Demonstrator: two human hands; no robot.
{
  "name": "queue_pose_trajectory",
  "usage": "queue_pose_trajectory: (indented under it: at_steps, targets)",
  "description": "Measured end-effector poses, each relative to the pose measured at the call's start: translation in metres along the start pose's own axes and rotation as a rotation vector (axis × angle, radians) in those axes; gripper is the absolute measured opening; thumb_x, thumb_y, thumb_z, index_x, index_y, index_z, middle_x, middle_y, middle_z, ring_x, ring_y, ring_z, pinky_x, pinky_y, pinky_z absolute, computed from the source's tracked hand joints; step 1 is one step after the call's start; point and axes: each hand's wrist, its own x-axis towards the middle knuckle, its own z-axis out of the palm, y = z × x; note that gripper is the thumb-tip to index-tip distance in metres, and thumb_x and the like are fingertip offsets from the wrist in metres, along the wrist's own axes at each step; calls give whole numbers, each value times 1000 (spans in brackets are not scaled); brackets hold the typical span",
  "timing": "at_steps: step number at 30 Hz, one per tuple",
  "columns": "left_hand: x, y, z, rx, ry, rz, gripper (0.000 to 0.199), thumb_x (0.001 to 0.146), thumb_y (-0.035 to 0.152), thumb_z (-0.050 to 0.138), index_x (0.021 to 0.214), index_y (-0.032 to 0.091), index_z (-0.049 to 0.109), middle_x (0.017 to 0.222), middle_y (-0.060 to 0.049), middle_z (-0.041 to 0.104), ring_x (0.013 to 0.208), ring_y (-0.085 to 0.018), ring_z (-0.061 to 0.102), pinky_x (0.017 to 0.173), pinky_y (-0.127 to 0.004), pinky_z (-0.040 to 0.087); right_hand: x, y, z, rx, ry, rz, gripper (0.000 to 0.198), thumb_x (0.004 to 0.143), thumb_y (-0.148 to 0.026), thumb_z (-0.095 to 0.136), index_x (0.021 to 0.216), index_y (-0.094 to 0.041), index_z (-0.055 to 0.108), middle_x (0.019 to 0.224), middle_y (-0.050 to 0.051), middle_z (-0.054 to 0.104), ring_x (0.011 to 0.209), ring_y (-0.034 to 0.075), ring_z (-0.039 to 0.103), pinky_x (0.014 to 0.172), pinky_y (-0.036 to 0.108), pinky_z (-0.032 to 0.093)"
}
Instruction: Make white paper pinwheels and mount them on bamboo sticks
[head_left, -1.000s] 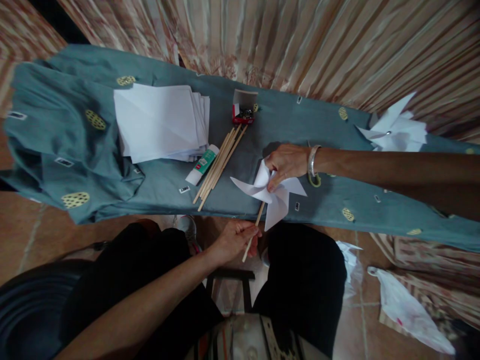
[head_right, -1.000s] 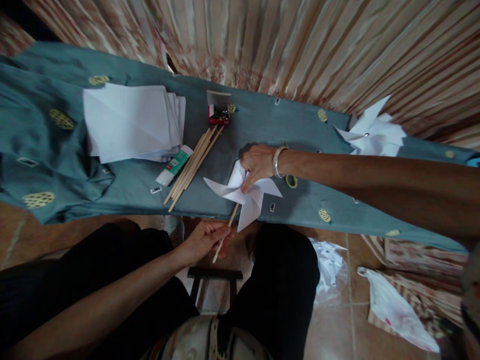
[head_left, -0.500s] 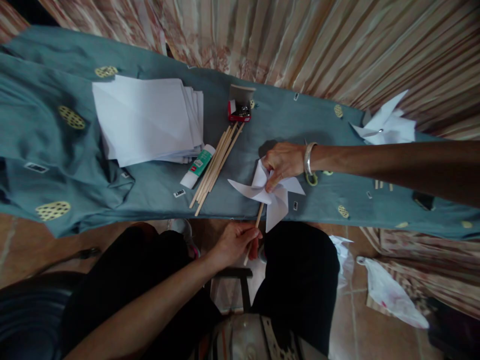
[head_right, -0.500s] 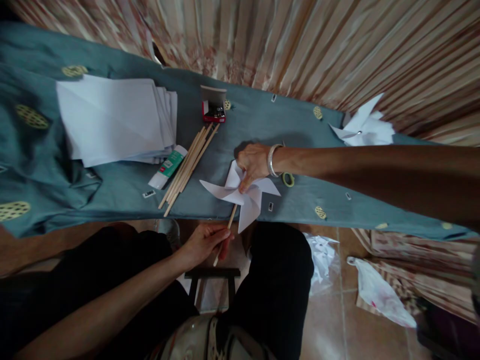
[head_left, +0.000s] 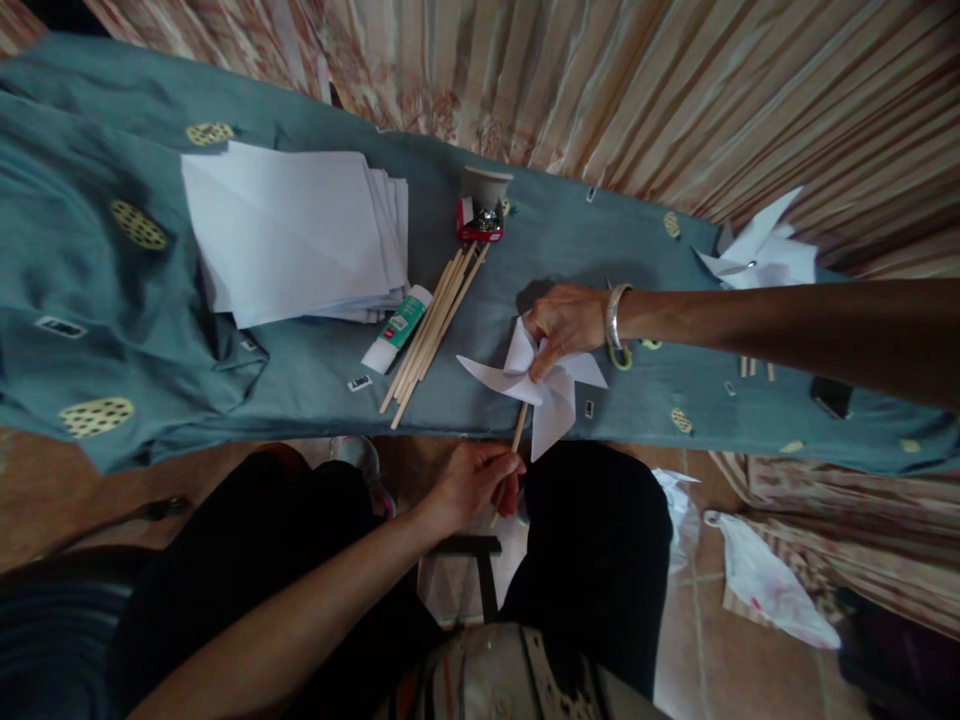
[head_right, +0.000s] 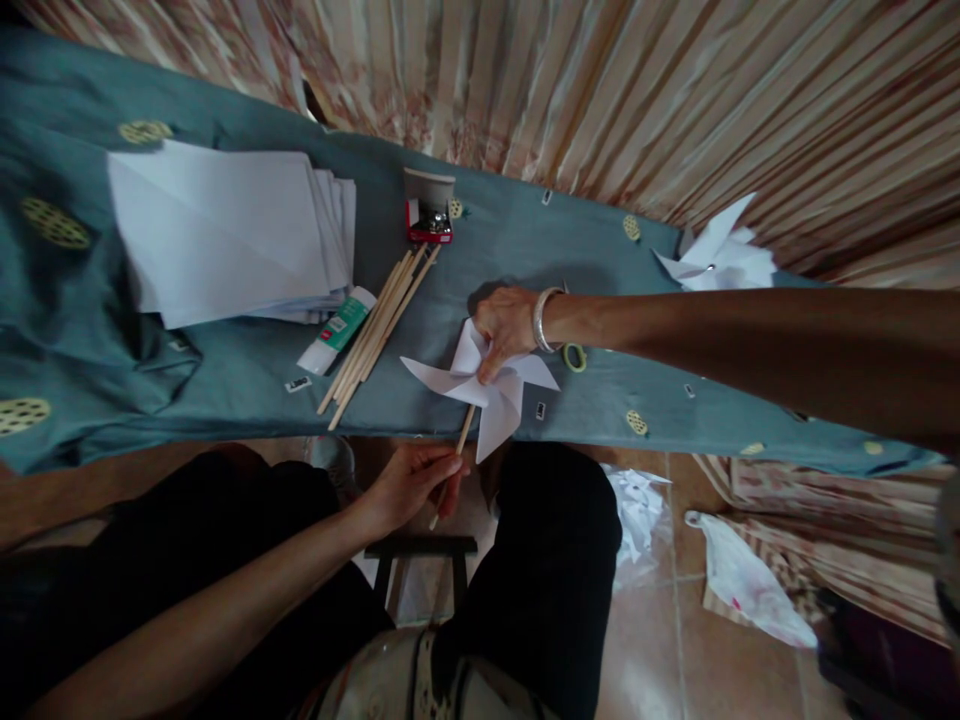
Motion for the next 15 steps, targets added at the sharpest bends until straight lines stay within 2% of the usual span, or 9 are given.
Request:
queue_pose_trajectory:
  at_steps: [4,9,15]
  targets:
    - [0,0,0,1,-4,0,35,74,50,58,70,15,57,43,2,53,36,-10,47,41,-21,32,3,2,2,28,15,-25,37,62,-51,82,73,-17,76,59,-1,68,54,13,55,53,24,27]
    - [1,2,1,-4,-6,-11,34,73,49,58,69,15,57,43,2,54,35,-10,47,40,-21,33,6,5,7,52,87,-2,35,52,-49,88,64,-19,74,47,-7,58,44,9,45,50,23,25]
    - [3,3,1,-14,-12,-21,35,74,50,59,69,15,57,44,2,54,36,-10,47,41,-21,33,8,9,10,95,118,-32,36,51,-51,87,64,-20,74,48,-9,60,44,7,48,49,22,25]
